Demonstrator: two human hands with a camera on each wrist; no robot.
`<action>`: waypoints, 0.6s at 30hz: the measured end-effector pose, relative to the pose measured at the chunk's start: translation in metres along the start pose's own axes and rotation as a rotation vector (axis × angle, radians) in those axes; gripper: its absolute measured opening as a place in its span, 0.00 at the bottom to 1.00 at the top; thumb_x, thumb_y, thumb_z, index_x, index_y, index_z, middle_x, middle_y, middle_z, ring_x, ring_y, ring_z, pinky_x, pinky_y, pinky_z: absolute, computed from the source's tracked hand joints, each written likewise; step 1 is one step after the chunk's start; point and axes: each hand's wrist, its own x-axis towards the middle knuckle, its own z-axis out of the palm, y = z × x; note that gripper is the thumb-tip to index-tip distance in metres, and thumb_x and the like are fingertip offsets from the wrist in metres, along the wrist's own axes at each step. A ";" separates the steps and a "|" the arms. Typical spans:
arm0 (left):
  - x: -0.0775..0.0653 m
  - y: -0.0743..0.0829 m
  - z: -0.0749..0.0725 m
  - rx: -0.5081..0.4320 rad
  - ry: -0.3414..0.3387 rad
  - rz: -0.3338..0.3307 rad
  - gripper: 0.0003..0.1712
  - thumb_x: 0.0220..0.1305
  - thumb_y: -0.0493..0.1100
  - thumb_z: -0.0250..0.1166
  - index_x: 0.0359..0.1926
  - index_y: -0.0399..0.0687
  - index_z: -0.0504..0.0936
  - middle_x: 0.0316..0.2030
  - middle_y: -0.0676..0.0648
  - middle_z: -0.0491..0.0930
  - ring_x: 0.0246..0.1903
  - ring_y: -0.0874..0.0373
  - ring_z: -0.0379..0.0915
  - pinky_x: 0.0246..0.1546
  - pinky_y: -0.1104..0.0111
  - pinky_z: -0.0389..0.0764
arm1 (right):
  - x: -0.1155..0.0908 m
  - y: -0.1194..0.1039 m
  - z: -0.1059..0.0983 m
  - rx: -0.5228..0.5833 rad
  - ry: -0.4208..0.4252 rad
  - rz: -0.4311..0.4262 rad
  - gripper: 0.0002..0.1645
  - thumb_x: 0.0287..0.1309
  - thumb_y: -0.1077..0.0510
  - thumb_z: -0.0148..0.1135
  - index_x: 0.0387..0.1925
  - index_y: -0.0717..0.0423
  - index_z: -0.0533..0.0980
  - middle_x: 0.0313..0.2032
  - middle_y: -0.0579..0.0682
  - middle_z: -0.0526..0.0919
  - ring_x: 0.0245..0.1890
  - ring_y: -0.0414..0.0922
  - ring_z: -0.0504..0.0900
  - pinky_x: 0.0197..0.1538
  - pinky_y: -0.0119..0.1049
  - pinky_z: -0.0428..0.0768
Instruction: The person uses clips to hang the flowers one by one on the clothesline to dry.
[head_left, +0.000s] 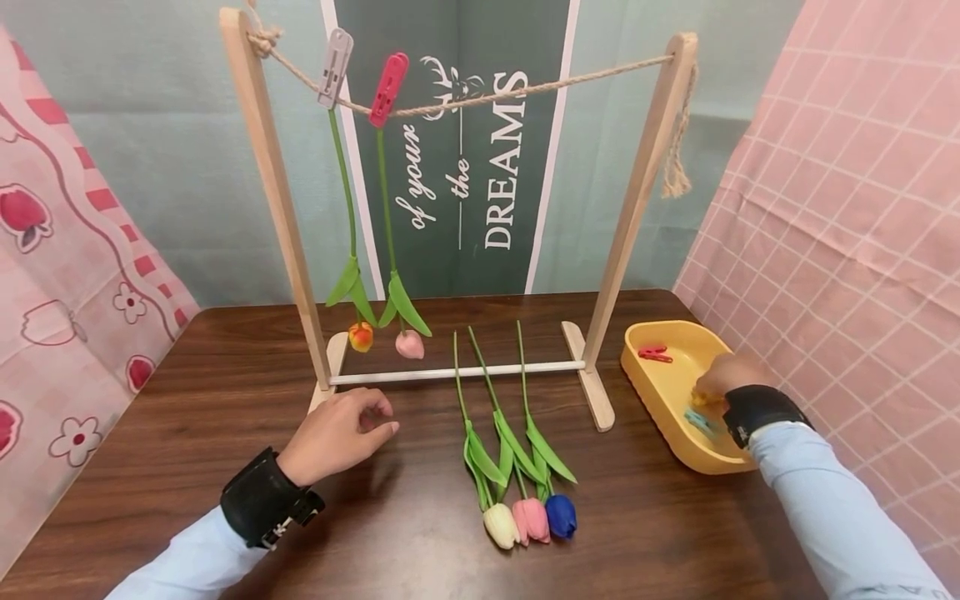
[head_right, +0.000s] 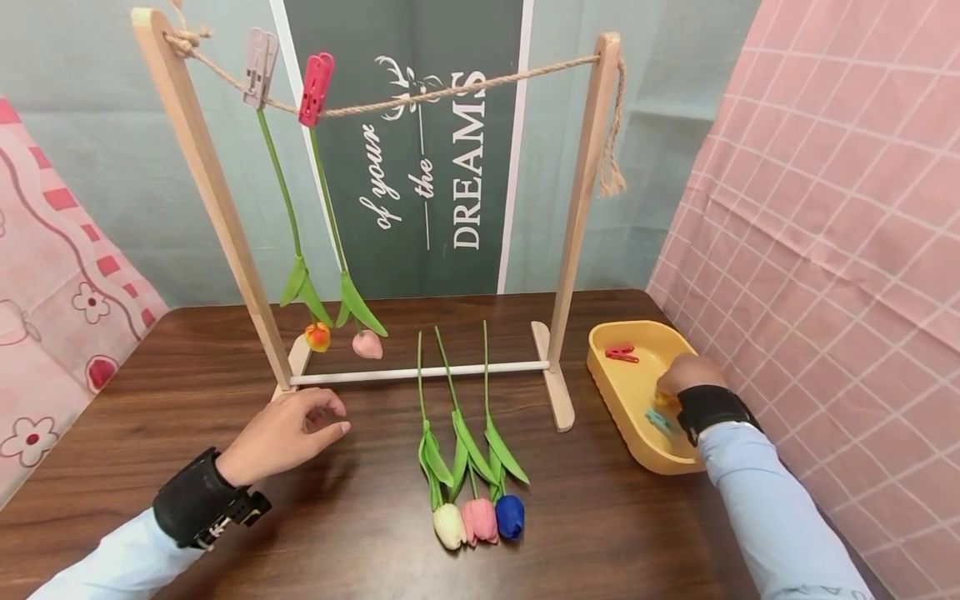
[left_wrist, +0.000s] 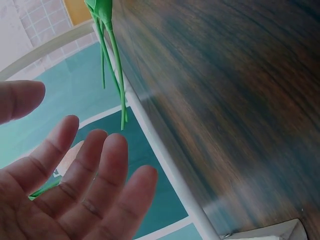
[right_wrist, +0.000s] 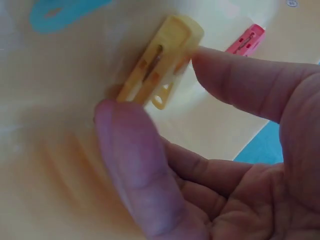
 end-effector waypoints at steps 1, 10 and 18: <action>0.000 0.000 0.000 0.001 0.000 0.001 0.05 0.58 0.45 0.70 0.32 0.55 0.81 0.25 0.59 0.76 0.25 0.68 0.72 0.26 0.70 0.74 | 0.000 0.000 0.001 0.009 0.001 -0.004 0.12 0.44 0.57 0.61 0.14 0.57 0.71 0.14 0.49 0.72 0.12 0.43 0.73 0.18 0.33 0.73; -0.002 0.001 0.000 0.013 0.003 0.004 0.05 0.58 0.45 0.70 0.31 0.55 0.81 0.25 0.60 0.76 0.25 0.69 0.71 0.26 0.70 0.74 | 0.000 0.002 0.004 0.048 0.009 -0.015 0.12 0.42 0.60 0.59 0.11 0.56 0.69 0.15 0.50 0.74 0.13 0.43 0.74 0.20 0.33 0.77; -0.003 0.003 0.000 0.006 0.001 -0.008 0.05 0.57 0.45 0.70 0.31 0.55 0.81 0.25 0.60 0.76 0.25 0.69 0.72 0.26 0.70 0.74 | 0.005 0.003 0.004 0.044 0.019 -0.044 0.11 0.42 0.61 0.58 0.10 0.58 0.72 0.11 0.48 0.75 0.12 0.42 0.76 0.20 0.33 0.75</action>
